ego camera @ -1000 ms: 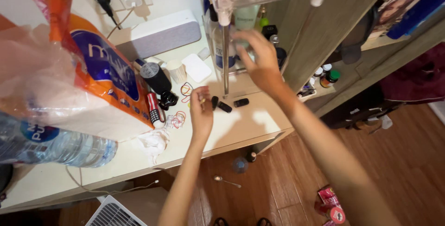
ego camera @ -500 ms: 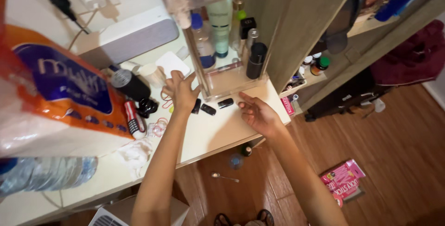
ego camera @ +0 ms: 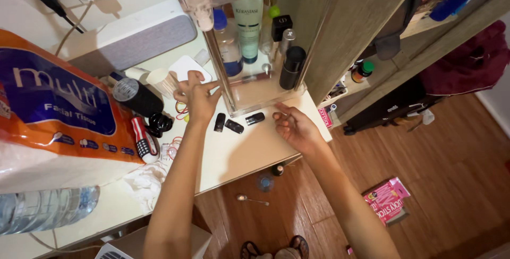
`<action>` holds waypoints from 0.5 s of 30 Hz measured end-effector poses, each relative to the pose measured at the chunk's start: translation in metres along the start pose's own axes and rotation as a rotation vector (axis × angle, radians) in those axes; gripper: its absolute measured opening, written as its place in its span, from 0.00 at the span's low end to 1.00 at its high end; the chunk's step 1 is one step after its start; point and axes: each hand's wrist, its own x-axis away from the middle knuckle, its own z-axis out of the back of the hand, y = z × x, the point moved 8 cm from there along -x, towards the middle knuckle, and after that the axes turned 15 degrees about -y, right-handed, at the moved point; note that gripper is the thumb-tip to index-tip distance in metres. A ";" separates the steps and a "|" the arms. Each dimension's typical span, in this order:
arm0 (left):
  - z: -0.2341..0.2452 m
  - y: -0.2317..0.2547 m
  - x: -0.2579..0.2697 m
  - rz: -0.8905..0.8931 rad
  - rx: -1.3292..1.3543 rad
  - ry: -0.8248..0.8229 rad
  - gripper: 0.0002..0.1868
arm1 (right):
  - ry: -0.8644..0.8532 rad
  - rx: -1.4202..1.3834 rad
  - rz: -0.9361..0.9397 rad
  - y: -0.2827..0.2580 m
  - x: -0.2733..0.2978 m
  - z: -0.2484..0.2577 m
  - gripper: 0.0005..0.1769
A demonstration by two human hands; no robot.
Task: The person organizes various cosmetics and toiletries on a shelf and a desk, moving bottles and containers into an acrylic organizer and onto different levels of a shelf.
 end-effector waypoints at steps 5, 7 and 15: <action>0.022 0.006 0.020 0.037 -0.028 -0.040 0.06 | 0.105 0.335 0.019 -0.010 0.009 -0.008 0.25; 0.032 0.014 0.034 0.008 -0.117 -0.031 0.05 | 0.134 0.398 -0.006 -0.007 0.012 -0.014 0.28; 0.045 0.034 0.073 -0.029 -0.370 0.094 0.13 | 0.103 0.595 -0.077 0.019 0.011 -0.053 0.26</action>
